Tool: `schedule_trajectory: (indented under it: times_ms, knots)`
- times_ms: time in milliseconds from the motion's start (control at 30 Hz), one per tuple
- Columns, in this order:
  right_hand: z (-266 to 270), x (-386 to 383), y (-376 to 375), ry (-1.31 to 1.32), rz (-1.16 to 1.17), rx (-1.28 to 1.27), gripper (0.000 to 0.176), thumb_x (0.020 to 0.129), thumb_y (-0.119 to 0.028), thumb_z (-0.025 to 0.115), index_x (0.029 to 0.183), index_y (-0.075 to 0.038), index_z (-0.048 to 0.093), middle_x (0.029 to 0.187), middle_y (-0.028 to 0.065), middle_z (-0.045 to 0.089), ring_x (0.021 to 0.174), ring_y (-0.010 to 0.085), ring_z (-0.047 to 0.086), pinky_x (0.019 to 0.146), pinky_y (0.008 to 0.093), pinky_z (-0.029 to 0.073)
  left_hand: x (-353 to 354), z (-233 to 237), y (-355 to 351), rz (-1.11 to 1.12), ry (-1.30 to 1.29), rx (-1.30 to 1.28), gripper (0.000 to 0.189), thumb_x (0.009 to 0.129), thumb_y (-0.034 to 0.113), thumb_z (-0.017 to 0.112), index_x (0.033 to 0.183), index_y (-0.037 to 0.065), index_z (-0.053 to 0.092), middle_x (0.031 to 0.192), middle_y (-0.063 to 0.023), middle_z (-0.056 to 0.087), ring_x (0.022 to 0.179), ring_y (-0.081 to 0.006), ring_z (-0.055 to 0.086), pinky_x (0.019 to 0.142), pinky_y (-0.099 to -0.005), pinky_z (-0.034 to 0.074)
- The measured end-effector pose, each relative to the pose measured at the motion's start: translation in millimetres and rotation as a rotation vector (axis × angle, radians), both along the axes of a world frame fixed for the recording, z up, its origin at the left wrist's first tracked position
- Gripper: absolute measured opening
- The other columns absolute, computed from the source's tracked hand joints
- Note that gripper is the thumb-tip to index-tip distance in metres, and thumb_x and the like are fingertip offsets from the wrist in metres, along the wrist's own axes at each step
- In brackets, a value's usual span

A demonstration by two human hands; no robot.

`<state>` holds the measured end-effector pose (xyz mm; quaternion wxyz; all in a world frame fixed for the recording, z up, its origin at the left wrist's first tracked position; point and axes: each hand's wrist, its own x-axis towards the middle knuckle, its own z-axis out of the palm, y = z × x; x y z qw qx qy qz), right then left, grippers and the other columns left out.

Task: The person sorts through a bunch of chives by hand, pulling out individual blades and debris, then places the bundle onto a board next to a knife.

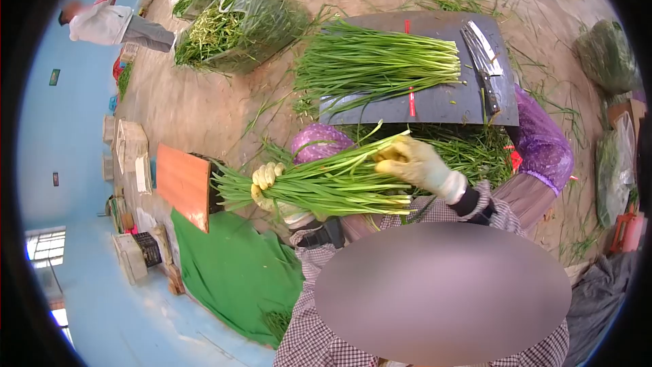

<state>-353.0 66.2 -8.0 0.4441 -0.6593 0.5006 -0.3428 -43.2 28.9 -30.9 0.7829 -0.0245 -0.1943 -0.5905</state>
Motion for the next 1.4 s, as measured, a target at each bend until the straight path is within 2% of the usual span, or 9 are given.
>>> schedule_trajectory:
  times_ms: [333, 433, 567, 733, 933, 1000, 1167, 1233, 1400]
  knots:
    - [0, -4, -13, -1.201, -0.197, 0.244, 0.027, 0.104, -0.033, 0.057, 0.094, -0.008, 0.065, 0.091, -0.0007, 0.064, 0.078, 0.0103, 0.050, 0.078, 0.0270, 0.043, -8, 15, 7, 0.056, -0.043, 0.082, 0.014, 0.095, 0.018, 0.057, 0.085, 0.013, 0.047, 0.081, 0.0029, 0.046, 0.078, -0.0128, 0.044, 0.080, -0.0319, 0.039]
    - [-10, -49, -18, -0.669, -0.122, 0.237, 0.026, 0.101, -0.028, 0.059, 0.111, -0.005, 0.067, 0.099, 0.0050, 0.067, 0.087, 0.0186, 0.059, 0.082, 0.0326, 0.047, -11, 11, 8, 0.088, 0.006, 0.127, 0.014, 0.095, 0.017, 0.057, 0.085, 0.013, 0.047, 0.080, 0.0029, 0.046, 0.078, -0.0126, 0.045, 0.081, -0.0321, 0.040]
    - [-19, -40, -52, 0.188, -0.253, -0.509, 0.039, 0.094, -0.031, 0.066, 0.127, -0.010, 0.065, 0.109, 0.0157, 0.069, 0.107, 0.0348, 0.063, 0.095, 0.0425, 0.048, -1, -4, 2, -0.009, 0.004, 0.059, 0.014, 0.094, 0.018, 0.058, 0.086, 0.013, 0.047, 0.082, 0.0024, 0.046, 0.080, -0.0134, 0.046, 0.083, -0.0332, 0.041]
    - [-42, -5, -82, 0.206, 0.322, -0.210, 0.030, 0.089, -0.036, 0.066, 0.104, -0.010, 0.071, 0.099, 0.0109, 0.068, 0.096, 0.0330, 0.062, 0.087, 0.0458, 0.046, 0, -6, -3, -0.091, -0.005, 0.062, 0.014, 0.094, 0.018, 0.060, 0.088, 0.014, 0.048, 0.085, 0.0025, 0.047, 0.086, -0.0140, 0.050, 0.087, -0.0343, 0.042]
    - [4, -56, -36, 0.071, -0.219, -0.514, 0.018, 0.097, -0.017, 0.056, 0.092, -0.009, 0.072, 0.089, 0.0078, 0.066, 0.089, 0.0289, 0.061, 0.082, 0.0391, 0.049, 6, -5, 7, 0.004, -0.032, 0.224, 0.012, 0.094, 0.021, 0.061, 0.098, 0.011, 0.056, 0.094, -0.0007, 0.055, 0.093, -0.0159, 0.054, 0.091, -0.0347, 0.044]
    - [11, -95, -2, 0.042, -0.270, -0.295, 0.020, 0.097, -0.022, 0.058, 0.092, -0.010, 0.073, 0.090, 0.0081, 0.068, 0.089, 0.0288, 0.062, 0.079, 0.0416, 0.050, 6, -8, 8, 0.011, -0.017, 0.247, 0.013, 0.094, 0.021, 0.061, 0.100, 0.010, 0.058, 0.096, -0.0013, 0.057, 0.094, -0.0161, 0.054, 0.090, -0.0344, 0.045]
    - [-6, -152, 69, 1.184, 0.285, 0.325, 0.020, 0.090, -0.032, 0.067, 0.096, -0.014, 0.074, 0.095, 0.0098, 0.070, 0.095, 0.0301, 0.067, 0.087, 0.0441, 0.053, 5, -11, 5, 0.016, -0.017, 0.245, 0.013, 0.095, 0.021, 0.061, 0.101, 0.009, 0.059, 0.096, -0.0025, 0.058, 0.092, -0.0170, 0.054, 0.088, -0.0335, 0.047]
    - [8, -122, 58, 0.830, -0.099, -0.376, 0.022, 0.087, -0.031, 0.071, 0.099, -0.012, 0.074, 0.098, 0.0119, 0.069, 0.094, 0.0313, 0.067, 0.086, 0.0462, 0.052, 0, -8, 1, 0.010, -0.024, 0.239, 0.013, 0.095, 0.021, 0.061, 0.100, 0.009, 0.059, 0.094, -0.0028, 0.057, 0.090, -0.0170, 0.054, 0.086, -0.0337, 0.047]
    - [31, -11, -18, 0.511, 0.063, -0.565, 0.021, 0.082, -0.027, 0.069, 0.095, -0.011, 0.068, 0.094, 0.0089, 0.069, 0.090, 0.0272, 0.066, 0.077, 0.0409, 0.053, -5, 5, 1, -0.167, 0.037, 0.237, 0.015, 0.096, 0.021, 0.057, 0.086, 0.009, 0.059, 0.085, -0.0015, 0.058, 0.079, -0.0153, 0.052, 0.076, -0.0321, 0.045]
